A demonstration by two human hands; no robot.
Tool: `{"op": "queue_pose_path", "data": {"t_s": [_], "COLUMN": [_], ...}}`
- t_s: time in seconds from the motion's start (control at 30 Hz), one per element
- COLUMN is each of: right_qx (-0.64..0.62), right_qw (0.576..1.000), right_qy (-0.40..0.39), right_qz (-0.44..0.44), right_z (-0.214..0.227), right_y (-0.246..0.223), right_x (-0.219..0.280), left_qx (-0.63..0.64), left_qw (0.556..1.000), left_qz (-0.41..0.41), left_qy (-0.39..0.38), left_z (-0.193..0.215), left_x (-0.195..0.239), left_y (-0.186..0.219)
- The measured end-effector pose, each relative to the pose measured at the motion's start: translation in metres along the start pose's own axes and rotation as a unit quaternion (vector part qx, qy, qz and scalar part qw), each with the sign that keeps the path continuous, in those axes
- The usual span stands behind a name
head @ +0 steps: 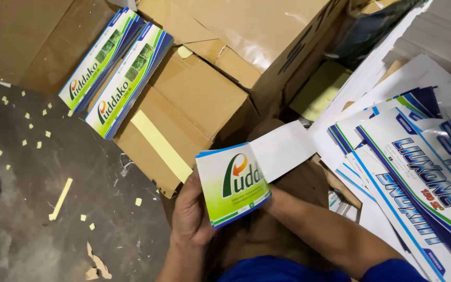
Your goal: Applying adhesive labels and sealing printed product boxes in a print shop.
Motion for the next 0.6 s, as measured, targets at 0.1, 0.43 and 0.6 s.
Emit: {"op": "queue_pose_path", "data": {"t_s": [0.1,0.43,0.6], "right_qx": [-0.031,-0.091,-0.103], "right_qw": [1.0,0.996,0.994], "right_qy": [-0.003,-0.01,-0.015], "right_qz": [-0.001,-0.015,-0.031], "right_z": [0.006,0.055,0.099], "right_y": [0.022,0.058,0.053], "right_x": [-0.009,-0.02,-0.005], "left_qx": [-0.002,0.012,0.037], "left_qw": [0.999,0.998,0.998], "left_qz": [-0.014,-0.004,0.004], "left_qy": [0.042,0.056,0.048], "left_z": [-0.001,0.026,0.018], "left_x": [0.007,0.01,0.01], "left_y": [0.014,0.016,0.014]}}
Point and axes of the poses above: each hand's wrist, its own x-axis away from the middle knuckle, its own z-axis out of the back of the hand, y = z × x, the point moved 1 cm from there along -x, towards the middle knuckle, and after that the axes turned 7 degrees about z, right-handed, at the moved point
